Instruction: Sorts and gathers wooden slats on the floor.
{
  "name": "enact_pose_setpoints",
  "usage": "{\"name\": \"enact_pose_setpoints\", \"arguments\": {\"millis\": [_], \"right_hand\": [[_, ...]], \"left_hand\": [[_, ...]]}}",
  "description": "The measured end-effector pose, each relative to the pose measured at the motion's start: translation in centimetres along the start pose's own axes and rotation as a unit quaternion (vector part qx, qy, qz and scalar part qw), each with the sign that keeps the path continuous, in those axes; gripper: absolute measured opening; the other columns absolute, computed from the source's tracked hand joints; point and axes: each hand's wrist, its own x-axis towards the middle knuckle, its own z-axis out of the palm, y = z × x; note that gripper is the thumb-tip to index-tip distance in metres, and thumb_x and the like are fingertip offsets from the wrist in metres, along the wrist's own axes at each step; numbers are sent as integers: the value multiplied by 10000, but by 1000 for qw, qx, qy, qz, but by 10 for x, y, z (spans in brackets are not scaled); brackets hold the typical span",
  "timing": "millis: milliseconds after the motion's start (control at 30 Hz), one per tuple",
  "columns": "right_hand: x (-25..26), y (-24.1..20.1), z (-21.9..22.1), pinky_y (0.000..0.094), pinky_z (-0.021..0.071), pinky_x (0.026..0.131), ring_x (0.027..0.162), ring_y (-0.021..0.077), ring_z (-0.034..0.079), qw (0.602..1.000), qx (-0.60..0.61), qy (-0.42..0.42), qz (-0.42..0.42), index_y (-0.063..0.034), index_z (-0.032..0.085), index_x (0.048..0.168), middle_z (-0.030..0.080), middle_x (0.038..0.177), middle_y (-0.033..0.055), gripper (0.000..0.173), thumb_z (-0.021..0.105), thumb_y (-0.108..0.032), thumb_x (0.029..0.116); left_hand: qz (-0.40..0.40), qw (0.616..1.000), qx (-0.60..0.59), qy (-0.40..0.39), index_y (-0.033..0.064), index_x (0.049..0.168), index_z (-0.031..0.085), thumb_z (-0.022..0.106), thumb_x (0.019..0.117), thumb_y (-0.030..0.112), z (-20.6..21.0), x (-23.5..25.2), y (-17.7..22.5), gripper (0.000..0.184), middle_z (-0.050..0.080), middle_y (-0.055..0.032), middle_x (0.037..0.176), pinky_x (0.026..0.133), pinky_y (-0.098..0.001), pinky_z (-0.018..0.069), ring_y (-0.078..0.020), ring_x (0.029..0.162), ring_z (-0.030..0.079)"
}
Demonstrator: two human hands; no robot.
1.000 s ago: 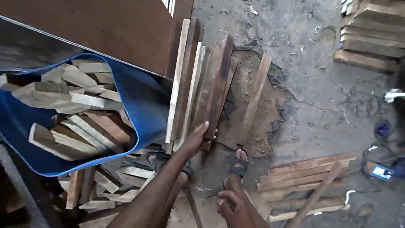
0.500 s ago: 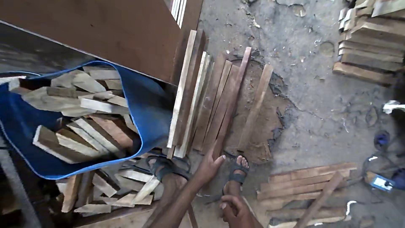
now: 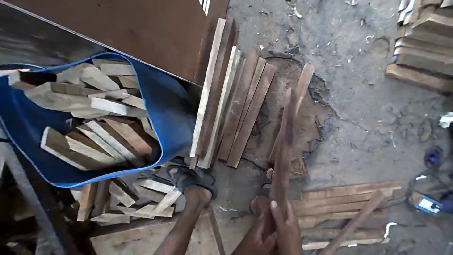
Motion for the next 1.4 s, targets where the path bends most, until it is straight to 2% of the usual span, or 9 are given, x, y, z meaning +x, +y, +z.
{"name": "enact_pose_setpoints", "arguments": {"millis": [67,133,267,433,667,767,933,1033,1400], "right_hand": [[2,-2,-5,446,644,839,965,233,734,999,13,-20,48,-57,501,1434,719,1152,132,650,778,-319,908],[6,-4,-6,472,653,771,879,274,744,996,29,-17,88,-35,557,1339,736,1049,156,580,819,-241,865],[4,-8,-8,462,642,717,823,265,735,995,20,36,88,-23,625,1247,734,975,150,463,779,-170,836],[1,-13,-17,394,602,596,660,238,665,991,133,24,19,42,576,1272,669,833,172,444,664,-256,956],[12,-8,-47,334,566,519,559,163,603,980,193,38,-13,47,487,1316,594,719,95,385,580,-164,1007],[17,-3,-55,343,568,512,552,171,605,980,194,46,-9,44,475,1317,594,720,97,379,563,-168,1016],[16,-8,-67,395,615,618,663,258,682,983,173,58,-8,83,466,1367,695,901,212,399,552,-118,1033],[17,-8,-64,406,625,653,712,277,708,983,174,57,-20,101,475,1362,718,955,228,433,579,-131,1012],[11,-14,-49,440,635,830,961,311,733,990,127,15,-59,73,564,1299,732,1113,203,462,698,-187,942]], "left_hand": [[17,994,24,-104,37,1562,396,611,996,524,-24,-7,-7,777,397,-135,1616,1219,-430,395,-196,1463,433],[-11,980,68,-187,108,1493,527,475,1030,592,-63,4,-4,672,489,-79,1559,1171,-424,432,-178,1401,500],[-51,984,143,-89,132,1237,708,330,1090,521,-119,61,2,562,713,-52,1219,982,-441,546,-192,1087,675],[-93,925,354,100,141,1349,643,578,1032,443,-112,175,-12,442,658,-125,1301,1009,-561,535,-295,1146,666],[-150,867,442,173,85,1558,372,730,853,625,-26,316,-30,958,475,-211,1522,1010,-607,523,-408,1302,571],[-185,839,481,173,105,1608,254,791,875,423,-13,342,-35,962,418,-244,1536,929,-606,558,-456,1227,599],[-121,921,357,100,126,1518,416,783,865,389,-38,300,-32,794,592,-192,1373,906,-606,574,-374,1120,671],[-42,987,151,26,203,1499,481,772,913,311,-51,239,-18,663,710,-80,1191,818,-451,621,-218,953,719],[-30,999,-32,-19,157,1500,546,704,961,363,-59,102,-9,597,669,-63,1366,1050,-422,558,-223,1226,658]]}}
